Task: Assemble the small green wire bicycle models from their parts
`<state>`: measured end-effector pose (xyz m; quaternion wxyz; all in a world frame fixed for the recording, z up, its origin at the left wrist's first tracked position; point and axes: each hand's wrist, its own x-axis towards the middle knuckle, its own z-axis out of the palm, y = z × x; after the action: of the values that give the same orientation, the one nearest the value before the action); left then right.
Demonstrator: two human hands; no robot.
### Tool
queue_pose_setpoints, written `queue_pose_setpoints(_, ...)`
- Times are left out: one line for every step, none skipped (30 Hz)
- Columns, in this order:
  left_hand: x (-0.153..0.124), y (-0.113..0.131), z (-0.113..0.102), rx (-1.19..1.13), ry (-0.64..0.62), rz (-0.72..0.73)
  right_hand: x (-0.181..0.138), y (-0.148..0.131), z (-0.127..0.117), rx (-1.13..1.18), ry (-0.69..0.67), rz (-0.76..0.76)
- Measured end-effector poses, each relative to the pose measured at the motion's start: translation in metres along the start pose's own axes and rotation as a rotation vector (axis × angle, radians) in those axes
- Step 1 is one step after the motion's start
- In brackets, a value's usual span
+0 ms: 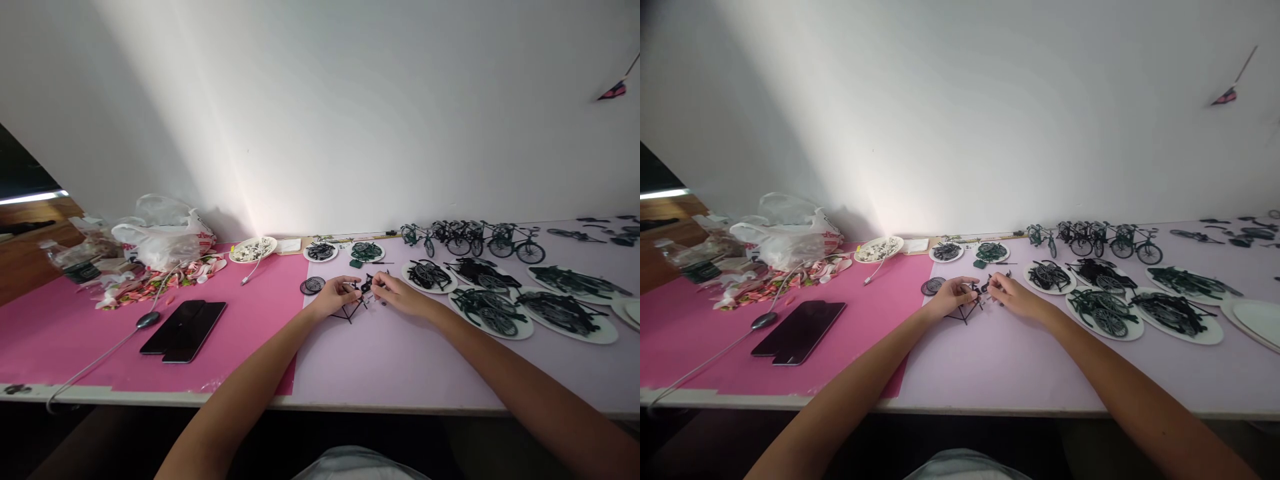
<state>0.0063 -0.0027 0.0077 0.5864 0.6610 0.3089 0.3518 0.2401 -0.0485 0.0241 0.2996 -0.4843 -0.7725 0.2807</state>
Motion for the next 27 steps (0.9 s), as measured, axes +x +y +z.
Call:
queue_pose_setpoints(0.0, 0.0, 0.0001, 0.0, 0.001, 0.001, 0.0002, 0.0007, 0.0, 0.004, 0.0, 0.006)
queue_pose_setpoints(0.0, -0.0002, 0.0001, 0.0, 0.003, 0.001, 0.0004, 0.0014, 0.0001, 0.008, 0.0, 0.012)
queue_pose_setpoints(0.0001, -0.0004, 0.0, -0.001, 0.004, -0.001, 0.0007, 0.002, 0.0003, 0.011, 0.001, 0.017)
queue_pose_setpoints(0.0003, -0.0007, -0.0002, -0.001, 0.005, -0.003, 0.001, 0.0026, 0.0006, 0.009, 0.004, 0.023)
queue_pose_setpoints(0.0005, -0.001, -0.0004, 0.0, 0.004, -0.004, 0.0013, 0.0032, 0.0009, 0.004, 0.008, 0.026)
queue_pose_setpoints(0.0007, -0.0014, -0.0007, 0.001, 0.002, -0.004, 0.0017, 0.0037, 0.0012, -0.002, 0.012, 0.027)
queue_pose_setpoints(0.0009, -0.0018, -0.001, 0.002, -0.001, -0.002, 0.0022, 0.0042, 0.0014, -0.009, 0.016, 0.026)
queue_pose_setpoints(0.0011, -0.0023, -0.0013, 0.004, -0.004, -0.001, 0.0027, 0.0046, 0.0017, -0.012, 0.023, 0.024)
queue_pose_setpoints(0.0014, -0.0027, -0.0016, 0.004, -0.006, 0.0, 0.0033, 0.0049, 0.002, -0.013, 0.03, 0.021)
queue_pose_setpoints(0.0016, -0.0031, -0.0019, 0.005, -0.008, -0.001, 0.0039, 0.0051, 0.0023, -0.01, 0.038, 0.016)
queue_pose_setpoints(0.0017, -0.0035, -0.0021, 0.007, -0.008, -0.002, 0.0045, 0.0051, 0.0026, -0.006, 0.047, 0.011)
queue_pose_setpoints(0.0018, -0.0037, -0.0023, 0.009, -0.008, -0.001, 0.005, 0.005, 0.0029, -0.002, 0.057, 0.005)
queue_pose_setpoints(0.0018, -0.0038, -0.0025, 0.011, -0.008, 0.0, 0.0053, 0.0047, 0.0032, 0.0, 0.066, -0.002)
queue_pose_setpoints(0.0017, -0.0037, -0.0025, 0.013, -0.007, 0.002, 0.0054, 0.0043, 0.0035, 0.002, 0.072, -0.008)
queue_pose_setpoints(0.0015, -0.0036, -0.0026, 0.013, -0.007, 0.003, 0.0054, 0.0038, 0.0037, 0.002, 0.075, -0.013)
queue_pose_setpoints(0.0013, -0.0034, -0.0025, 0.014, -0.007, 0.003, 0.0052, 0.0032, 0.004, 0.003, 0.076, -0.015)
queue_pose_setpoints(0.0011, -0.0031, -0.0025, 0.018, -0.005, 0.002, 0.0049, 0.0027, 0.0043, 0.004, 0.076, -0.015)
queue_pose_setpoints(0.0008, -0.0028, -0.0024, 0.023, -0.005, -0.001, 0.0045, 0.0021, 0.0046, 0.005, 0.077, -0.016)
queue_pose_setpoints(0.0006, -0.0025, -0.0023, 0.027, -0.003, -0.003, 0.004, 0.0015, 0.005, 0.004, 0.077, -0.018)
queue_pose_setpoints(0.0005, -0.0023, -0.0022, 0.029, -0.002, -0.005, 0.0035, 0.0009, 0.0053, 0.002, 0.077, -0.02)
queue_pose_setpoints(0.0004, -0.0021, -0.0021, 0.03, -0.001, -0.006, 0.0031, 0.0004, 0.0055, -0.002, 0.077, -0.02)
queue_pose_setpoints(0.0003, -0.0019, -0.0019, 0.028, -0.001, -0.005, 0.0027, -0.0001, 0.0057, -0.006, 0.075, -0.018)
queue_pose_setpoints(0.0003, -0.0018, -0.0017, 0.024, -0.001, -0.003, 0.0023, -0.0004, 0.0058, -0.008, 0.072, -0.014)
queue_pose_setpoints(0.0004, -0.0018, -0.0016, 0.019, -0.001, 0.001, 0.0019, -0.0006, 0.0057, -0.007, 0.065, -0.008)
queue_pose_setpoints(0.0005, -0.0019, -0.0014, 0.016, -0.003, 0.004, 0.0016, -0.0006, 0.0055, -0.003, 0.057, -0.001)
queue_pose_setpoints(0.0007, -0.002, -0.0013, 0.011, -0.005, 0.004, 0.0014, -0.0003, 0.0052, 0.004, 0.049, 0.005)
queue_pose_setpoints(0.0009, -0.0022, -0.0013, 0.004, -0.007, 0.004, 0.0013, 0.0001, 0.0048, 0.012, 0.041, 0.009)
